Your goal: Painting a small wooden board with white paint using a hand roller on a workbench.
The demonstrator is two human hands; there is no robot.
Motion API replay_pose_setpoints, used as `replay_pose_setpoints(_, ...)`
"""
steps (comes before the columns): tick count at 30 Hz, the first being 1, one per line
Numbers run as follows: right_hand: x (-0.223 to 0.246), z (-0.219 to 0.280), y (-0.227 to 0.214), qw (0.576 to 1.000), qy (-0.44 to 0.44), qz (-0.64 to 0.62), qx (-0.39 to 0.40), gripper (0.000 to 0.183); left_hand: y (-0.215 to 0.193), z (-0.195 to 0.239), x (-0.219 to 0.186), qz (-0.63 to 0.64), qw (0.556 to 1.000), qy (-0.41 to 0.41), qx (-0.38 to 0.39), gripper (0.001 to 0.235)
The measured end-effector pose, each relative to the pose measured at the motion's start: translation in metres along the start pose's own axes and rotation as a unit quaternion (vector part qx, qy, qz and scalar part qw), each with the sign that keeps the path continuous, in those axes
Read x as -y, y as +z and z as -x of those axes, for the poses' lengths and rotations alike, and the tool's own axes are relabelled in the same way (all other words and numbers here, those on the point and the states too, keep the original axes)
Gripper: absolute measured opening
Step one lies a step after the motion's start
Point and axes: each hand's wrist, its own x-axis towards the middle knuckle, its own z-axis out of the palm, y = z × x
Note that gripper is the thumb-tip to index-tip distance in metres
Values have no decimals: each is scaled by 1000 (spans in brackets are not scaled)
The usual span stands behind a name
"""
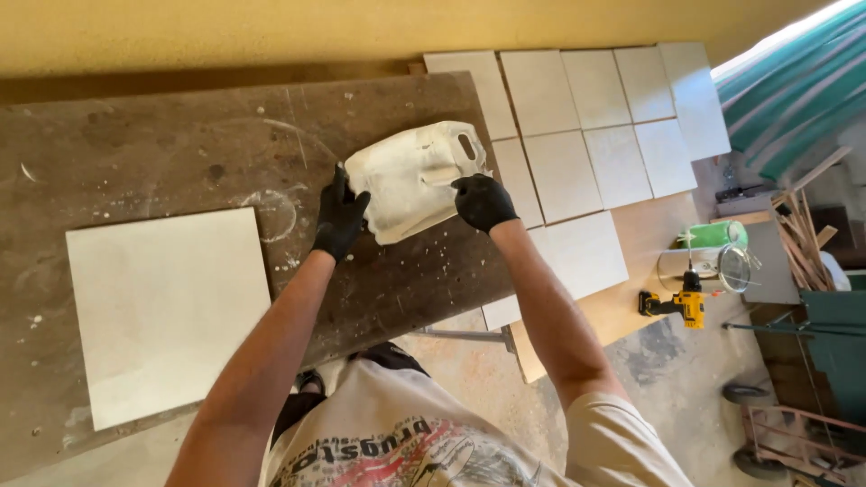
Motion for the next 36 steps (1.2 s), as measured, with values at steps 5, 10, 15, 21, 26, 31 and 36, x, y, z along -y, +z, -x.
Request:
replay_pose_setpoints(5, 33, -12, -12, 998, -33, 44, -1, 31, 3, -6, 18, 42, 999, 1, -7, 83)
replay_pose_setpoints(10, 16, -6, -67, 991, -10, 62, 121, 34, 9, -17, 27, 59, 998, -5, -11, 80)
replay_pose_setpoints(15, 32, -38, -82, 925, -58, 220, 304, 48, 14, -25, 44, 5, 999, 19, -28, 78)
replay_pose_setpoints(21, 82, -27, -100, 955, -29, 200, 218, 35, 10, -22, 42, 30, 999, 38, -21, 76)
replay_pose_setpoints(26, 33, -34, -59, 955, -13, 168, 246, 38, 4, -18, 39, 33, 999, 15, -16, 77)
replay_pose_setpoints(31, 62, -28, -59, 964, -14, 165, 207, 39, 15, -26, 57, 34, 999, -2, -2, 76)
replay_pose_setpoints(36, 58, -20, -30, 953, -35, 172, 245, 31, 7, -30, 42, 32, 999, 9, -13, 75)
